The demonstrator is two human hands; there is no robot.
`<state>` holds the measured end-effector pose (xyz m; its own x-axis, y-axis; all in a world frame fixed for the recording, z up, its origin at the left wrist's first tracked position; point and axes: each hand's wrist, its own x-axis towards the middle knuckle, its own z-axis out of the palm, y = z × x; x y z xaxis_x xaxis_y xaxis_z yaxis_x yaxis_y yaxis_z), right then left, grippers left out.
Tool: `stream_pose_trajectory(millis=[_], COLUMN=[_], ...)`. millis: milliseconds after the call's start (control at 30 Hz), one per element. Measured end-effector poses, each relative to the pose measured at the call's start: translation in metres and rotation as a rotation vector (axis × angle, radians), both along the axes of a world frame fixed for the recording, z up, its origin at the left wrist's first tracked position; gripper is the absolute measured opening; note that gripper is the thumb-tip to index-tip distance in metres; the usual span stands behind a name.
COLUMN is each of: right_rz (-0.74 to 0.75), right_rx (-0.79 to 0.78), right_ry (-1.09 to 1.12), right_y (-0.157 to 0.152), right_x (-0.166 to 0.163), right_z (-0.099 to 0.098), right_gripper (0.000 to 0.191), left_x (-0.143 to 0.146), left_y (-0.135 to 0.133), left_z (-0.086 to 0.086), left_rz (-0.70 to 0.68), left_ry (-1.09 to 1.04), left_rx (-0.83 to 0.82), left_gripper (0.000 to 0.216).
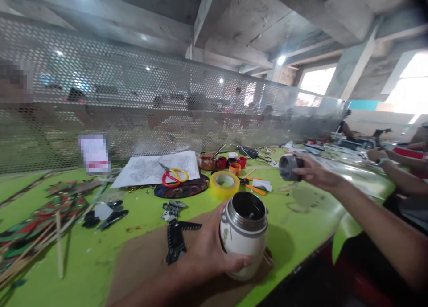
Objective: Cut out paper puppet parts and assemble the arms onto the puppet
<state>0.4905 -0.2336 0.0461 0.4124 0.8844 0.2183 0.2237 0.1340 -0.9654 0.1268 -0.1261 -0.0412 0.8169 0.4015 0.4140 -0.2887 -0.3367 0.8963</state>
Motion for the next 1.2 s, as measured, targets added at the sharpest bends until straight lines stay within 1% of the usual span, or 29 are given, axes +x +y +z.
stream_pose_trajectory(millis=[67,133,200,267,333,433,500,567,667,767,833,933,1033,1200], right_rz=[-0.043,-0.108,-0.157,-0.181,-0.186,-0.191,-0.212,-0.238,-0.274,-0.307,-0.319,-0.332,-0.337,-0.31], right_rx=[0.036,0.094,0.125,0.131,0.131,0.144,0.154,0.155,0.144,0.107,0.07,0.022,-0.02,-0.102], right_ry=[0.122,0.227,0.311,0.378,0.425,0.46,0.47,0.473,0.467,0.455,0.445,0.425,0.404,0.371], right_y=[0.008,0.019,0.033,0.049,0.068,0.101,0.123,0.142,0.16,0.164,0.161,0.156,0.16,0.177], right_x=[0.01,0.017,0.021,0.026,0.031,0.039,0.043,0.047,0.054,0.064,0.072,0.082,0.09,0.104], right_z=[-0.035,-0.063,-0.082,-0.092,-0.094,-0.092,-0.092,-0.093,-0.099,-0.106,-0.111,-0.12,-0.128,-0.127], right_gripper=[0.052,0.048,0.044,0.043,0.04,0.027,0.027,0.03,0.031,0.031,0.031,0.031,0.031,0.031], left_x=[0.0,-0.001,-0.002,-0.002,-0.003,-0.003,-0.004,-0.005,-0.004,-0.002,-0.001,-0.001,-0.002,0.004], left_y=[0.0,-0.001,-0.002,-0.003,-0.003,-0.003,-0.002,-0.003,-0.005,-0.005,-0.002,0.004,0.012,0.025], left_z=[0.001,0.001,0.0,-0.001,-0.001,0.0,0.002,0.005,0.01,0.013,0.01,0.0,-0.011,-0.024], left_rz=[0.002,0.017,0.06,0.116,0.145,0.122,0.109,0.125,0.142,0.081,0.037,-0.003,-0.061,-0.079], left_ry=[0.011,0.008,0.004,0.005,0.004,0.003,0.019,0.051,0.083,0.061,0.056,0.057,0.044,0.052], left_rx=[-0.01,-0.001,0.052,0.121,0.155,0.123,0.094,0.069,0.024,-0.029,-0.069,-0.125,-0.162,-0.129], left_gripper=[0.089,0.089,0.092,0.095,0.096,0.095,0.095,0.095,0.094,0.095,0.096,0.091,0.087,0.093])
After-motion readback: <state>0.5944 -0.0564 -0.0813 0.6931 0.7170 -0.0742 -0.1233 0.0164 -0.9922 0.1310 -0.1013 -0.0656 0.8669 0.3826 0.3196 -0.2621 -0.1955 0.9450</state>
